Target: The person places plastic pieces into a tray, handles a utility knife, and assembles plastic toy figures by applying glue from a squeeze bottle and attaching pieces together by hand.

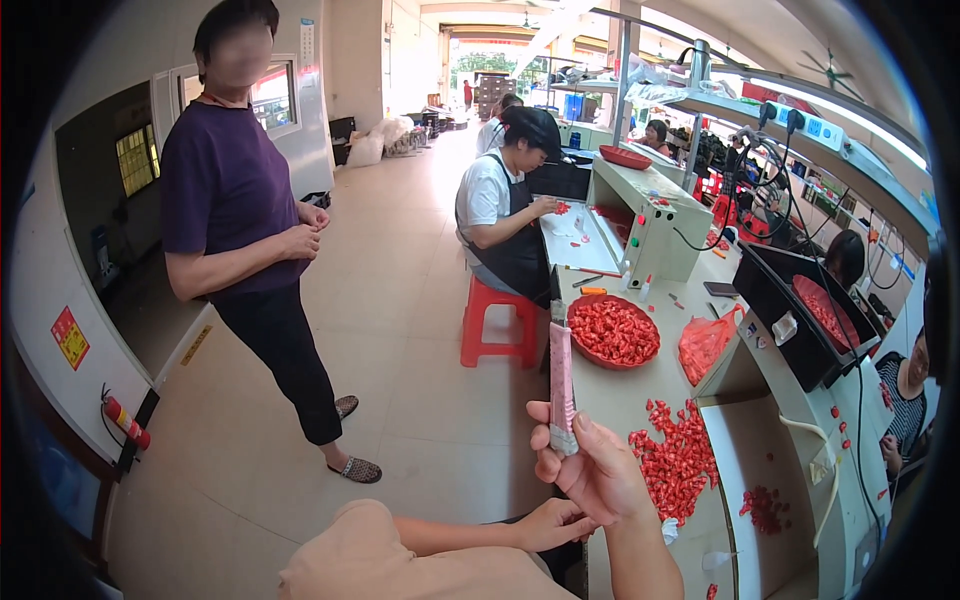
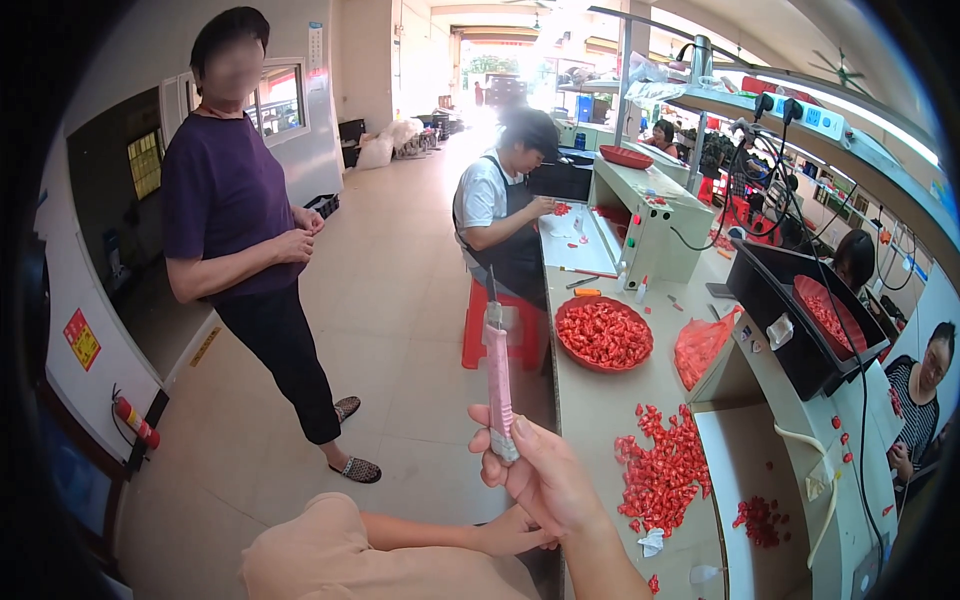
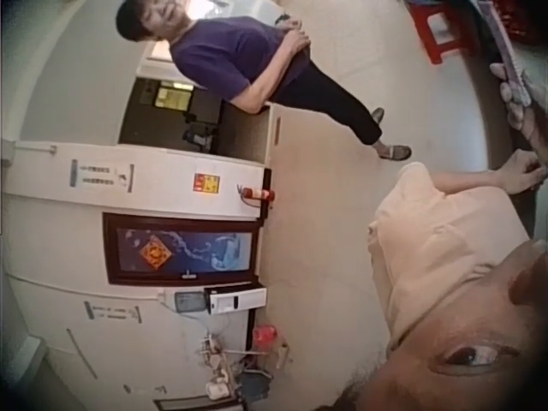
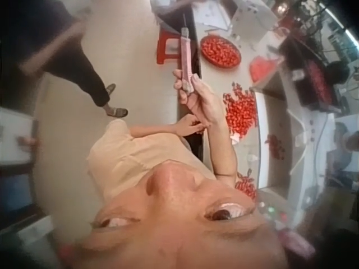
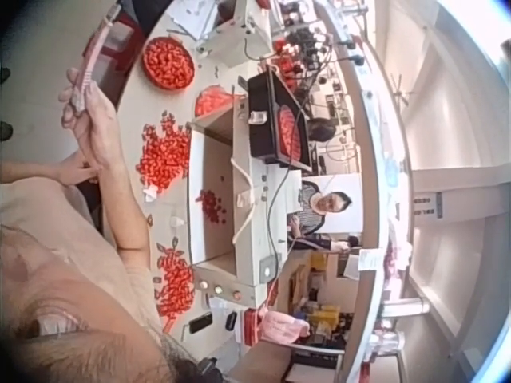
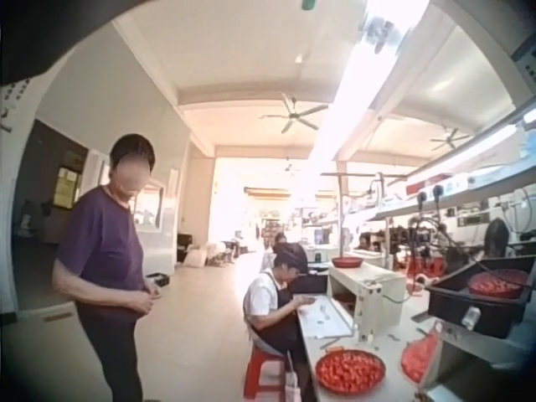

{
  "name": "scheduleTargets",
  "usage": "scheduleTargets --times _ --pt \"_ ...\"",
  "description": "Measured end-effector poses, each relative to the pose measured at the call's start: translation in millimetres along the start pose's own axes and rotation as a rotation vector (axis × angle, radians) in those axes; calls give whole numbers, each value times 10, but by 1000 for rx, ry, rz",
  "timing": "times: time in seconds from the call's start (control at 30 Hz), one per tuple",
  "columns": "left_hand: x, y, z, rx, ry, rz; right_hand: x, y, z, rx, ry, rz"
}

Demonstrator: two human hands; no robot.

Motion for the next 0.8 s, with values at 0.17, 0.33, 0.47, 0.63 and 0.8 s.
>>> scheduleTargets --times 0.17,0.33,0.47,0.63,0.8 --pt "-95 -4 47 -52 11 -53 -4 68 -73 0 10 -28" --pt "-114 -30 9 -38 -3 -13 27 101 -102 9 19 -2" --pt "18 50 -111 141 54 65 -93 47 -24 -30 4 -35" --pt "114 -30 339 343 -84 154 -12 -77 -61 -164 -65 -19" --pt "131 271 -342 -40 -164 -14 -1382 929 1121 -683 -690 -376"
Point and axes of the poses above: each hand's wrist, its own x-axis towards the middle knuckle, its own y-axis out of the palm, z = x × y, the point moved 2 cm from there along x, towards the middle knuckle, and after that the axes turned 7 degrees about z, right-handed, at the moved point
